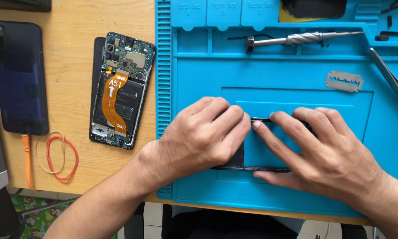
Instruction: Applying liquid adhesive to the edges of a mobile phone frame using a precision tip bottle during a repair.
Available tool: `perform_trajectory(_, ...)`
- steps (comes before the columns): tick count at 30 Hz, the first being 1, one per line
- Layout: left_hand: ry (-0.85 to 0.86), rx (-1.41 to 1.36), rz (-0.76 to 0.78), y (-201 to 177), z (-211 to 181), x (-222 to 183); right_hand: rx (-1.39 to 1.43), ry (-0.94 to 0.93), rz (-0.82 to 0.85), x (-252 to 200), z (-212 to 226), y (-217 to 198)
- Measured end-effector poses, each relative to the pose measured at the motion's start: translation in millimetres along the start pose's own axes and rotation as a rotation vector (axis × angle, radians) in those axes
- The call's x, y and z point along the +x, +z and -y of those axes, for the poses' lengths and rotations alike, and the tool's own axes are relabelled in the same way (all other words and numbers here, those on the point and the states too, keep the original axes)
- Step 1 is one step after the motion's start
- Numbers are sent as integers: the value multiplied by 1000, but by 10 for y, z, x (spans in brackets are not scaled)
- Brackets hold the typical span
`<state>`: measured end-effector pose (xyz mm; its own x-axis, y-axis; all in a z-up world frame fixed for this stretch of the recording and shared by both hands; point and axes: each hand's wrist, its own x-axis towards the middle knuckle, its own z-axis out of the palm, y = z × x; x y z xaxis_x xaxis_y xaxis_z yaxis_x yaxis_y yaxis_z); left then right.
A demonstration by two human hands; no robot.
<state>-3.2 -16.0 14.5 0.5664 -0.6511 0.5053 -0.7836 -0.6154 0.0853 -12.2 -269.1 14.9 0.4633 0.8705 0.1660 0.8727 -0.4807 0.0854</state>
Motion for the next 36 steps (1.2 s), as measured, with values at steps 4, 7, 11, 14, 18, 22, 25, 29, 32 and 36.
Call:
perform_trajectory(4, 15, 7, 11, -1, -22, 6, -4, -2, -8, -22, 1, 13)
perform_trajectory(7, 22, 26, -2, 12, -43, 10, -22, -5, -14, -19, 0, 16)
perform_trajectory(11, 9, 46, -4, 16, -64, 19, -20, -9, -30, -18, 2, 11)
perform_trajectory(14, 0, 60, -9, 17, -79, 17, -28, -10, -24, -18, 10, 5)
perform_trajectory(18, 6, 77, -16, -2, -79, 28, -33, -26, -50, -11, 6, 2)
perform_trajectory(22, 9, 98, -14, -16, -80, 39, -27, -22, -36, -14, 14, 2)
perform_trajectory(25, 12, 120, -12, -18, -76, 24, -31, -5, -35, 18, 27, -18)
perform_trajectory(29, 22, 87, -15, -7, -62, 16, -28, 21, -19, 10, 36, -7)
perform_trajectory(32, 13, 21, -5, 2, -22, 5, -34, 14, -18, 13, 21, -4)
perform_trajectory(36, -79, -219, 74, 58, 57, -44, 2, 18, -20, -3, 17, 4)
